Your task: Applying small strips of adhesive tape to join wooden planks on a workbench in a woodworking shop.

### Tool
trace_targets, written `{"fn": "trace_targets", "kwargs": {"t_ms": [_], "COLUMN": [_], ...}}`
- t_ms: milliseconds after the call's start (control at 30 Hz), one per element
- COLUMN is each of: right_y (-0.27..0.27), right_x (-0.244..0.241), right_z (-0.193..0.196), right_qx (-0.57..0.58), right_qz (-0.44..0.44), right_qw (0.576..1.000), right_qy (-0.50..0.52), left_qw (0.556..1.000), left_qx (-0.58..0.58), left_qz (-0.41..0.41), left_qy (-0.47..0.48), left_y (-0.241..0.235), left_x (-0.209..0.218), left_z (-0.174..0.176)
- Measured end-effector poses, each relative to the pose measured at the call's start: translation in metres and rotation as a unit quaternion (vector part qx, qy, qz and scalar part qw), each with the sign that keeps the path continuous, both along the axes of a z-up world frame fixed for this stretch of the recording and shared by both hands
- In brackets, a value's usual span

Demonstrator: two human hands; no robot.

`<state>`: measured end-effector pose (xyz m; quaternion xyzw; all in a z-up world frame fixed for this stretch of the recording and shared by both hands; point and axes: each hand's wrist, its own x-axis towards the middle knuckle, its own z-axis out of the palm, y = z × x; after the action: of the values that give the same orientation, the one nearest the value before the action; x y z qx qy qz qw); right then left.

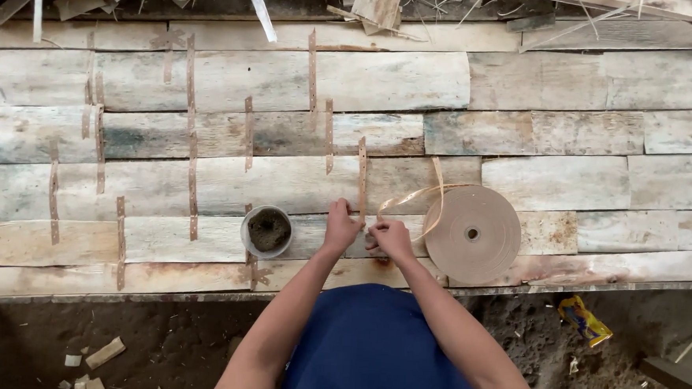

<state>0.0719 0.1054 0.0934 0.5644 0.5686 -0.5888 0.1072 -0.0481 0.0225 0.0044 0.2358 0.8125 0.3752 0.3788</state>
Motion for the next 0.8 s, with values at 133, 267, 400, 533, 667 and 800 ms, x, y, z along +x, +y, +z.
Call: {"fn": "trace_targets", "kwargs": {"t_ms": [133,267,400,533,667,800], "right_y": [-0.002,-0.002,-0.003,-0.004,-0.003,-0.003], "right_x": [-0.003,-0.006,-0.010,-0.010,-0.010,-0.011], "right_z": [0.002,0.007,0.015,0.005,-0.006,-0.008], "right_qx": [0.018,0.004,-0.015,-0.008,0.007,0.055], "right_qz": [0.034,0.002,-0.036,-0.028,-0.004,0.049], "right_qw": [0.999,1.000,0.999,0.999,0.999,0.997], "right_qy": [-0.029,-0.009,0.033,0.032,0.036,0.002], "left_qw": [1.000,0.999,0.999,0.999,1.000,0.999], "left_qx": [0.018,0.033,0.024,0.025,0.025,0.026], "left_qz": [-0.009,-0.009,-0.015,-0.014,-0.008,-0.022], "left_qy": [-0.003,-0.019,-0.032,-0.025,-0.009,0.033], "left_y": [-0.001,-0.003,-0.005,-0.003,-0.002,-0.002], "left_x": [0.004,0.002,0.004,0.004,0.005,0.008], "left_z": [-0.018,-0.017,-0.023,-0.006,-0.001,0.018]}}
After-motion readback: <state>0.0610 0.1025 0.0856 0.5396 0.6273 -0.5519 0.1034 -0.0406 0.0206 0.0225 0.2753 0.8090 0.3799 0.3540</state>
